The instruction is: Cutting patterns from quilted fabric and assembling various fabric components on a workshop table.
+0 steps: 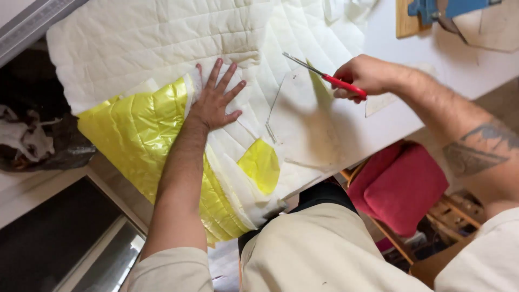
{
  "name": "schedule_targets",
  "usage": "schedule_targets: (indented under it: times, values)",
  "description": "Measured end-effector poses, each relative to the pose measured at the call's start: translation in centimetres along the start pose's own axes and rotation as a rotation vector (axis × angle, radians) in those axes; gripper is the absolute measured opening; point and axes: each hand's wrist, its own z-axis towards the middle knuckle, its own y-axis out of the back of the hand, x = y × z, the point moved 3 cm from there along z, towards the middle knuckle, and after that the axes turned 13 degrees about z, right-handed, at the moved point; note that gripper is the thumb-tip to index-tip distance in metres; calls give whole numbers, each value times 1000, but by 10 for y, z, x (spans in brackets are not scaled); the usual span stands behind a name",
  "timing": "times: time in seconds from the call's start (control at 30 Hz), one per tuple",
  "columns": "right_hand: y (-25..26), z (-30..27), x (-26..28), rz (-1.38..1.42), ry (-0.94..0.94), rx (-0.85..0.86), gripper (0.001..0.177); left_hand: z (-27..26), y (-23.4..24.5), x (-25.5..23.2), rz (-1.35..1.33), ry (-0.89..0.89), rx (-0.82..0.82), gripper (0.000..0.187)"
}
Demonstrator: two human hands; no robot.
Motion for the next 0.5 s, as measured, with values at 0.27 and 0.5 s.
schedule_targets:
  times: [0.27,0.5]
  values:
    - [110,68,-15,-684,-273,248,32,41,66,-152,-66,427,-319,65]
    - [113,92,-18,-804,-293,348,30,87,27,-278,-92,784,5,97]
